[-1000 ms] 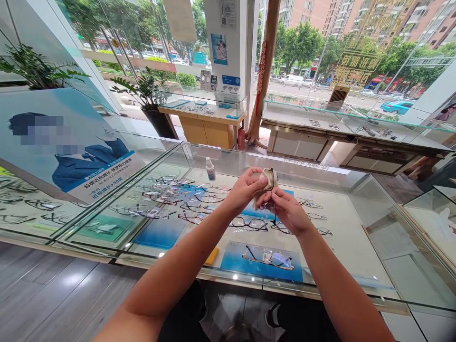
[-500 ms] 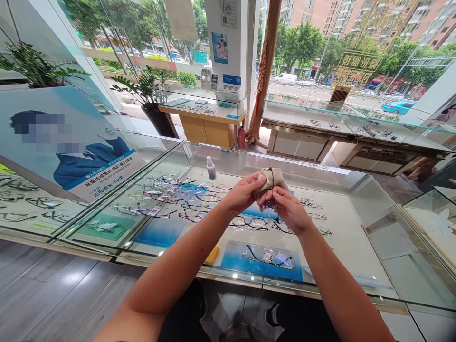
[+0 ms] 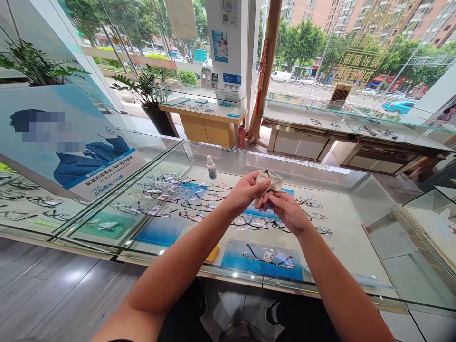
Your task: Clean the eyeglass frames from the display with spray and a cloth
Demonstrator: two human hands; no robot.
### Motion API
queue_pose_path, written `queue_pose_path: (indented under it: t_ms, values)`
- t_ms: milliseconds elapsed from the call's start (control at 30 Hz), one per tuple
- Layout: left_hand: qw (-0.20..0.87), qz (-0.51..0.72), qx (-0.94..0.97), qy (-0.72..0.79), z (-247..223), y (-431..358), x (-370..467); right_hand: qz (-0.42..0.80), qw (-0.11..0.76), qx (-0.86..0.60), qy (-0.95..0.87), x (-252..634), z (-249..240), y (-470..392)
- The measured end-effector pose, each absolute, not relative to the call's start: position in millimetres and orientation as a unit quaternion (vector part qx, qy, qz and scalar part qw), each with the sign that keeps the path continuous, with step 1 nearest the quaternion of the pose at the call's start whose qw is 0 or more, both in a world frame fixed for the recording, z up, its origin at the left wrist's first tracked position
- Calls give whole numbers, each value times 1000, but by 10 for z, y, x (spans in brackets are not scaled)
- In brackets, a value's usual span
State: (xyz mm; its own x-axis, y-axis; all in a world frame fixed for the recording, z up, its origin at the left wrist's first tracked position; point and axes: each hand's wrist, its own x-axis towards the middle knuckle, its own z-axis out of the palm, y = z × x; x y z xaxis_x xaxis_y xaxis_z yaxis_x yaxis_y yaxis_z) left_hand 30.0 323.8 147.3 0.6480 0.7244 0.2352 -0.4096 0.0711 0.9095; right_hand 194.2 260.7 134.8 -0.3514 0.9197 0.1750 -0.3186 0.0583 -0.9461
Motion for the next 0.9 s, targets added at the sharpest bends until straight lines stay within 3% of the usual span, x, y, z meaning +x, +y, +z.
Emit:
queue_pose_path:
  t_ms: [367,667,900]
  values:
    - [756,354,542,101,1536,3290,225,624,514,-300,-507,2012,1370,2604]
    - [679,436,570,157,1457,3214,347,623,526,-310,-489,1963,1309,2641]
    - [706,432,544,141,1484,3286,330,606,534,-330,-489,2034,1357,2656]
